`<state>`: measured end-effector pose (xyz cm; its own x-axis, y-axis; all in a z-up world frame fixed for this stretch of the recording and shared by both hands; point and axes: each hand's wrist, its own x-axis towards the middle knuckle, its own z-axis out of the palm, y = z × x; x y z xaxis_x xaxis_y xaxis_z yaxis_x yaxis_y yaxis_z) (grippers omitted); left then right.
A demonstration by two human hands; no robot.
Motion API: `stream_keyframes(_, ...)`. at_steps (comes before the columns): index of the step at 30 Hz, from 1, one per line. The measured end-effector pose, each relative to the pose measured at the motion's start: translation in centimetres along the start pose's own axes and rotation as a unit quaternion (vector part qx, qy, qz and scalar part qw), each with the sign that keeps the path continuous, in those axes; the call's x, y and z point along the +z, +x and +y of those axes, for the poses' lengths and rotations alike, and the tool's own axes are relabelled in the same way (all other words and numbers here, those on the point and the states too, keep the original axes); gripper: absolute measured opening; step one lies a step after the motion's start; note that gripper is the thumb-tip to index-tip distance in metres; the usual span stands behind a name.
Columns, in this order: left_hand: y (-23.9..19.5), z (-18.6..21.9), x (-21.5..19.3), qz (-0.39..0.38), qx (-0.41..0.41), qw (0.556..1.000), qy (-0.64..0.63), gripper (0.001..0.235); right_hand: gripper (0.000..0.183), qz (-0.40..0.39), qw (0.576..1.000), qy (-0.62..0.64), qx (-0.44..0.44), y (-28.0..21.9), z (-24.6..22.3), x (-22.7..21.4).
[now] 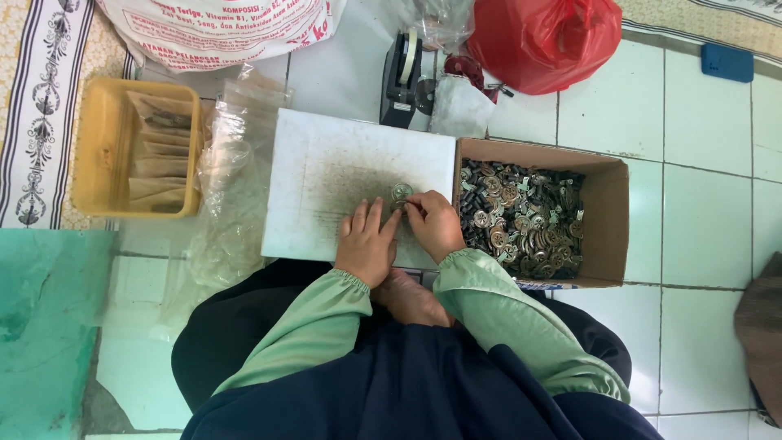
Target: The person counts coins from a box, stacks them on a white board, and then places stacks of coins into a plastic bag.
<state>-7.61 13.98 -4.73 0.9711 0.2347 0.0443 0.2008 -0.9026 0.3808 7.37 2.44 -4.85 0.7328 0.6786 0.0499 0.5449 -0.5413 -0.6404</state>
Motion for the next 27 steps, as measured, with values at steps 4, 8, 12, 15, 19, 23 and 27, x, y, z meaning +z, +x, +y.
stream_keyframes(4, 0.9, -0.3, 0.0, -0.023, -0.004, 1.0, -0.016, 0.049, 0.016, -0.019, 1.0, -0.02, 0.014, 0.9, 0.0, 0.1)
stream_keyframes(8, 1.1, -0.5, 0.6, -0.024, 0.002, 1.0, -0.008, 0.051, 0.022, -0.031, 0.998, -0.054, 0.027, 0.9, 0.1, 0.4)
stream_keyframes(12, 1.0, -0.2, 1.0, 0.009, 0.01, 1.0, 0.009, 0.051, 0.021, 0.003, 0.995, -0.093, -0.022, 0.2, 1.9, 1.8)
stream_keyframes(15, 0.4, 0.9, 1.3, 0.033, 0.028, 0.999, 0.014, 0.049, 0.018, 0.021, 0.993, -0.105, -0.046, -1.4, 0.3, 1.0)
stream_keyframes(19, -0.1, 4.2, 0.2, 0.041, 0.066, 0.997, 0.009, 0.039, 0.02, 0.024, 0.998, -0.035, -0.036, -4.9, -0.3, -2.3)
stream_keyframes(23, 0.9, 8.1, 0.2, 0.015, 0.121, 0.992, 0.008, 0.04, 0.023, 0.018, 1.0, 0.01, 0.015, -7.7, 4.2, -5.8)
stream_keyframes(27, 4.1, 12.0, 1.1, -0.077, 0.175, 0.981, -0.024, 0.041, 0.025, -0.067, 0.992, -0.013, 0.105, -8.3, 10.1, -11.7)
